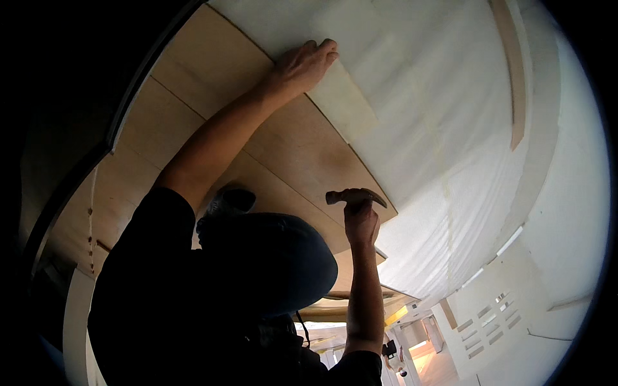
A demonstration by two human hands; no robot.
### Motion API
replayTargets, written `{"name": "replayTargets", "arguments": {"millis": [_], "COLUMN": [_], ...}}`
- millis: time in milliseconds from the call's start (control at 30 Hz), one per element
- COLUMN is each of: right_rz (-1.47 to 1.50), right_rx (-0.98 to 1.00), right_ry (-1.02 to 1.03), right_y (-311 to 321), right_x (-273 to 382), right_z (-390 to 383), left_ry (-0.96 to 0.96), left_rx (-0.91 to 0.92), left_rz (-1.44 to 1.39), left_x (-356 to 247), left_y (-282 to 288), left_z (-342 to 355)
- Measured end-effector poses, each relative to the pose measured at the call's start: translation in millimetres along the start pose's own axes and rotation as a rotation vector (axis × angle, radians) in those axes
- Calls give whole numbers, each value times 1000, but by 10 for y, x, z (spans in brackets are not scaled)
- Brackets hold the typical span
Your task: The person cuts a wood plank using a table saw and then fits it into the floor pattern by hand, tapping it into place with a hammer and a block. The person then marks a new plank with a pencil and square tool before fitting it.
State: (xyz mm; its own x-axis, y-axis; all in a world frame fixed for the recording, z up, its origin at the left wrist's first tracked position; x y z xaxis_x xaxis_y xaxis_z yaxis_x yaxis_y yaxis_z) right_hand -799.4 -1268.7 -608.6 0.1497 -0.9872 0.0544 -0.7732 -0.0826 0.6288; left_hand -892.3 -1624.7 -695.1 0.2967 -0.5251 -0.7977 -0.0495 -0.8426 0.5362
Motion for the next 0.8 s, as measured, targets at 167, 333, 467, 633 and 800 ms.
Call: {"name": "replayTargets", "arguments": {"millis": [167,333,467,633,800], "right_rz": [-103,-188,-240,-215,-223], "right_rx": [-15,-166,-96,-166,-247], "right_ry": [33,190,-45,11,69], "right_y": [85,403,514,540,675], "right_x": [-68,-21,-82,-204,119], "right_z": [16,-516,-468,-269,-312], "left_ry": [-168,-140,-213,-388,-170], "left_rx": [-171,73,84,213,343], "left_rz": [48,287,499,960,408], "left_x": [22,-342,-209,-168,-100], "left_y": [-265,-188,-302,-445,-205], "left_z": [-231,-683,-795,-871,-998]}}
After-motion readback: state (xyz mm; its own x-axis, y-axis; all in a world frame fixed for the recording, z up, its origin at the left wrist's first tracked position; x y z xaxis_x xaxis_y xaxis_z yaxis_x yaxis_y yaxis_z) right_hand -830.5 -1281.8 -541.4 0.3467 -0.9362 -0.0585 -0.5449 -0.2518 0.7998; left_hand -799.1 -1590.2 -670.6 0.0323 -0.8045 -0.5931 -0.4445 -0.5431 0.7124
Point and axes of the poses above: each hand's wrist, its own z-axis towards the middle knuckle, its own y-axis out of the back of the hand, x = y × z, the point moved 6 cm from there along z, towards the middle knuckle, and after that the axes turned 15 degrees about x, right-handed, at the moved point
